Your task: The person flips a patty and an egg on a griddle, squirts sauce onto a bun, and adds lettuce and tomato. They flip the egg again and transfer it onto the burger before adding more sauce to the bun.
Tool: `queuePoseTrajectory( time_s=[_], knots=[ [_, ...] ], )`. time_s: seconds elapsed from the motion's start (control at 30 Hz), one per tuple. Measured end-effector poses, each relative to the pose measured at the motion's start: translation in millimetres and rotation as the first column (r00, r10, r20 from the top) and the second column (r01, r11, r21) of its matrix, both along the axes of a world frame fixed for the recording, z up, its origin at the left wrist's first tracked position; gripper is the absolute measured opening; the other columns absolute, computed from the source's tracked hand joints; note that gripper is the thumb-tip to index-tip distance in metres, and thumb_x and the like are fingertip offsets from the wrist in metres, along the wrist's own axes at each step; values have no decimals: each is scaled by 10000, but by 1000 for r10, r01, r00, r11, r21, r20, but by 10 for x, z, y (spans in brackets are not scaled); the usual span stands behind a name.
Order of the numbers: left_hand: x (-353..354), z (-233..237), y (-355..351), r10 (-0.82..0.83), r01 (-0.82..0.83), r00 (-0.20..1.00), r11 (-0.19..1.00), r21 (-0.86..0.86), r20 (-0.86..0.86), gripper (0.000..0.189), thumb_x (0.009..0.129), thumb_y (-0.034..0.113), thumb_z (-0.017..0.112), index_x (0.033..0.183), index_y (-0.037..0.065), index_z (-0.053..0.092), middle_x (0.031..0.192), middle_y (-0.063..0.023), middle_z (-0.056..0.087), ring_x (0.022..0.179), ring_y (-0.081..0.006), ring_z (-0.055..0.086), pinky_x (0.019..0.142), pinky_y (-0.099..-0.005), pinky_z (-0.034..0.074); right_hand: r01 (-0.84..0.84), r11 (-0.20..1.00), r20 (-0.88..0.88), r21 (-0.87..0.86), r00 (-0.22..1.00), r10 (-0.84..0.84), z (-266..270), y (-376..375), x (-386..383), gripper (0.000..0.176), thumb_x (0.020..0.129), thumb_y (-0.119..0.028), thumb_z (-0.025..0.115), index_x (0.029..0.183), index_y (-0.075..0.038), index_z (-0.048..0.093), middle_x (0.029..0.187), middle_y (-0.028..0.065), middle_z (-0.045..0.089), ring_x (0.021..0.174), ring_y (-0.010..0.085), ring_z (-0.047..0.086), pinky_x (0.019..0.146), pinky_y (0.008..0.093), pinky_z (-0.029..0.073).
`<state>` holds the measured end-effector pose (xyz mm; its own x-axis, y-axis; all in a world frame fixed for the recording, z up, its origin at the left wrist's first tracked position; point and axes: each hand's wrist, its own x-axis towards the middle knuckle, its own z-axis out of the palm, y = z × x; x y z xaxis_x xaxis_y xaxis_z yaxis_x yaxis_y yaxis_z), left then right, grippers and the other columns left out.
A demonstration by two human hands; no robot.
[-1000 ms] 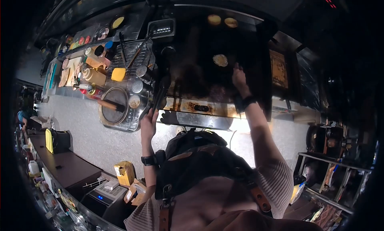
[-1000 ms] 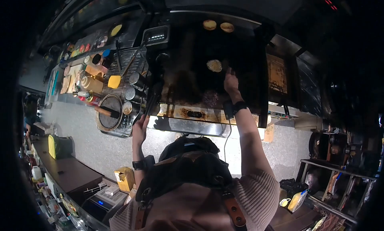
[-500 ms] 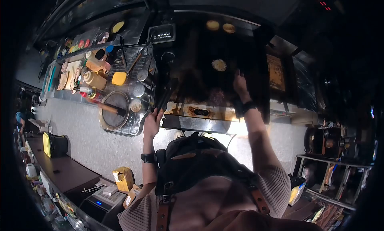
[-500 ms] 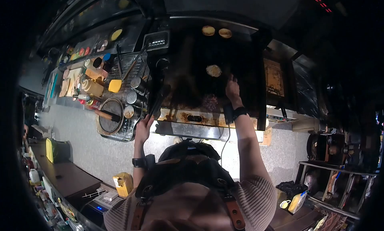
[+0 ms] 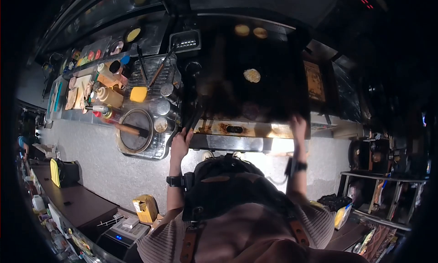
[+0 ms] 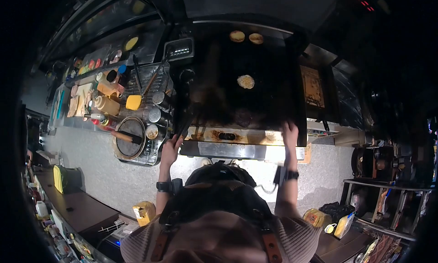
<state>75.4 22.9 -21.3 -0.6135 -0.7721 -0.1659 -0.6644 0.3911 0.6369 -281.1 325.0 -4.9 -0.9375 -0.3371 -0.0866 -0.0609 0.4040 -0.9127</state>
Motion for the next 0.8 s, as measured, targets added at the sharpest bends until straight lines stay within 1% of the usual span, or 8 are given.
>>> queuePoseTrajectory(
  time_s=[0.1, 0.27, 0.33, 0.4, 0.5, 0.6, 0.73, 0.8],
  knots=[
    [-57, 2, -20, -9, 7, 999, 999, 42, 44, 581, 911, 455, 490, 1235, -27, 521, 1054, -289, 582, 998, -429, 562, 838, -462, 451, 280, 959, 187, -36, 945, -269, -52, 569, 575, 279, 927, -239, 539, 1045, -18, 660, 630, -5, 557, 479, 30, 404, 426, 202, 299],
    [-166, -181, -37, -24, 24, 998, 1000, 5, 60, 670, 901, 505, 477, 1255, -64, 476, 1162, -359, 507, 1104, -459, 501, 921, -452, 422, 449, 869, 450, -207, 832, -323, -624, 1043, 966, 288, 964, -218, 486, 1131, -24, 620, 681, 45, 599, 416, 47, 381, 378, 213, 258],
    [-268, -117, -14, -32, 30, 998, 999, 31, 51, 697, 896, 524, 472, 1248, -78, 473, 1193, -377, 476, 1137, -469, 473, 946, -446, 410, 454, 831, 524, -322, 816, -243, -791, 1049, 966, 308, 957, -238, 502, 1133, -8, 605, 705, 62, 612, 416, 58, 391, 380, 227, 283],
    [-355, -66, 19, -50, 50, 998, 999, 13, 33, 694, 898, 525, 468, 1237, -81, 482, 1159, -345, 515, 1107, -453, 499, 922, -450, 419, 529, 810, 540, -254, 772, -335, -855, 1001, 951, 317, 952, -239, 511, 1134, 6, 599, 706, 72, 619, 413, 65, 398, 381, 227, 289],
    [-503, 26, 37, -74, 74, 997, 997, -7, 4, 672, 905, 510, 465, 1231, -78, 488, 1110, -303, 554, 1062, -437, 529, 891, -455, 429, 538, 817, 512, -207, 771, -378, -767, 885, 956, 313, 953, -222, 506, 1141, 13, 593, 700, 80, 625, 409, 70, 399, 381, 230, 292],
    [-608, 114, 61, -81, 81, 997, 994, 75, -11, 693, 900, 496, 493, 1198, -129, 502, 1188, -314, 527, 1145, -409, 501, 963, -407, 398, 515, 842, 496, -160, 780, -382, -731, 822, 912, 306, 948, -202, 506, 1146, 16, 590, 696, 83, 630, 403, 71, 396, 376, 231, 290],
    [-640, -32, 62, -86, 86, 996, 996, 13, -39, 649, 908, 518, 453, 1186, -64, 528, 1082, -296, 572, 1048, -441, 534, 894, -446, 427, 438, 899, 428, -15, 815, -390, -747, 832, 872, 284, 932, -202, 530, 1070, 20, 641, 671, 72, 627, 404, 61, 386, 366, 229, 277],
    [-654, -65, 53, -76, 81, 993, 995, 55, -86, 648, 906, 528, 452, 1138, -68, 552, 1031, -282, 599, 1002, -442, 557, 886, -435, 432, 435, 899, 480, -55, 801, -359, -768, 855, 851, 286, 929, -212, 536, 1050, 19, 653, 664, 61, 623, 407, 55, 386, 366, 226, 280]
  ],
)
